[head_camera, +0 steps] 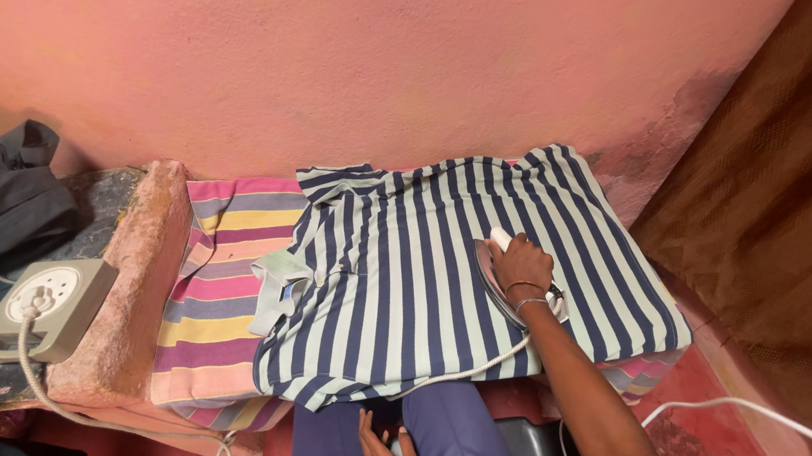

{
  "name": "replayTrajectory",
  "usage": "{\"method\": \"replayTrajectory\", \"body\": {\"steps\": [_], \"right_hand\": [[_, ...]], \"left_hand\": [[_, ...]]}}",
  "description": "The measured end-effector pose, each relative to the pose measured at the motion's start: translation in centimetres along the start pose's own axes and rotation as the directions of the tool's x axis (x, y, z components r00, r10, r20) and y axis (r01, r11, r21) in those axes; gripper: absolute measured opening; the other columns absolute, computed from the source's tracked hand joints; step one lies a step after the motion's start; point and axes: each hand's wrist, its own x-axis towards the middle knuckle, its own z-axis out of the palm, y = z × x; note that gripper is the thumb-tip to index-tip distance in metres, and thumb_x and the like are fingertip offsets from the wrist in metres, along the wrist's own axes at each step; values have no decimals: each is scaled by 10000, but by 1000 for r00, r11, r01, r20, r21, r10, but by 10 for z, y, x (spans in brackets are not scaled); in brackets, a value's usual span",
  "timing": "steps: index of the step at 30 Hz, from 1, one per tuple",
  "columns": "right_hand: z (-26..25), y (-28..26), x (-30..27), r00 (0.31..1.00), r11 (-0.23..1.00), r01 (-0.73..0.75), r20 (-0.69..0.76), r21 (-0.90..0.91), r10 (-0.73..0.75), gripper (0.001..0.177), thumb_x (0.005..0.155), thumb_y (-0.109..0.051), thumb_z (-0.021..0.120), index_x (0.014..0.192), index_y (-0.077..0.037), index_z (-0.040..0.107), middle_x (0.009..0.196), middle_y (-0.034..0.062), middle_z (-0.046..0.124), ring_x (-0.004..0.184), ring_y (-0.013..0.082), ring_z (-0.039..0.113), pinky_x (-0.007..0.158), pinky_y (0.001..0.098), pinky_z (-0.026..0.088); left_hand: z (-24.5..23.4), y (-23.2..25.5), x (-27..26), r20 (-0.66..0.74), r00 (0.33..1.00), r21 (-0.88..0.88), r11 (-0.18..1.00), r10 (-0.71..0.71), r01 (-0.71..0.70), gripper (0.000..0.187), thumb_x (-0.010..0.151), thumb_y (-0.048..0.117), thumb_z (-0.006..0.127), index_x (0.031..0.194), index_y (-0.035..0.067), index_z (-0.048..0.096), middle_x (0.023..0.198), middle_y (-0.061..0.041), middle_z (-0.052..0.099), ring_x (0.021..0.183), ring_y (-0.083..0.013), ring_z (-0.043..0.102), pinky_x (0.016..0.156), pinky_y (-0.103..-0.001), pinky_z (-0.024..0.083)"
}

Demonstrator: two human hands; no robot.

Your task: The person irons a striped shirt laid on a small table using an electric iron. They repeatedly move the iron back and forth over the fabric while holding it in place with the other hand.

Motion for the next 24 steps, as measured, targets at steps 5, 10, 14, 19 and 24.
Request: {"method": "replayTrajectory", "body": {"steps": [5, 10, 14, 19, 24], "right_hand": [[5, 3, 0, 998, 999, 53, -37, -14, -53, 670, 982, -680, 524, 882, -38, 684, 604, 120, 695, 548, 254, 727, 491, 360, 574], [11, 4, 1, 997, 996, 77, -19, -47, -78, 638, 1006, -650, 505, 883, -46, 672, 576, 102, 683, 519, 240, 717, 468, 351, 567], [12, 4, 3, 993, 994, 94, -64, -59, -98, 614, 986, -643, 521, 880, -56, 664, 578, 93, 684, 515, 234, 716, 460, 347, 568], [12, 3, 2, 991, 992, 107, -68, -72, -111, 600, 983, -639, 528, 874, -64, 659, 580, 88, 684, 520, 227, 720, 468, 339, 569], [11, 2, 2, 993, 992, 110, -44, -56, -112, 596, 992, -633, 517, 882, -64, 657, 591, 90, 691, 531, 229, 723, 474, 341, 576]], "left_hand": [[-4, 14, 0, 118, 985, 170, 975, 127, -146, 599, 844, 150, 662, 1365, -63, 459, 1486, -268, 454, 1244, -447, 570, 924, -453, 540], [-2, 25, 6, 147, 989, 248, 967, 20, -56, 524, 887, 155, 625, 1353, -28, 474, 1481, -232, 486, 1232, -398, 597, 903, -428, 552], [7, 21, 8, 117, 992, 254, 965, 44, -73, 487, 888, 154, 619, 1332, -10, 505, 1440, -200, 539, 1217, -382, 613, 886, -425, 557], [24, 7, 16, 119, 993, 294, 956, -23, -13, 413, 927, 220, 588, 1281, 9, 551, 1228, -177, 672, 1049, -367, 684, 804, -444, 567], [42, -10, 26, 127, 984, 386, 920, -126, 68, 381, 950, 304, 568, 1228, 45, 604, 1006, -162, 740, 878, -371, 726, 740, -470, 572]]}}
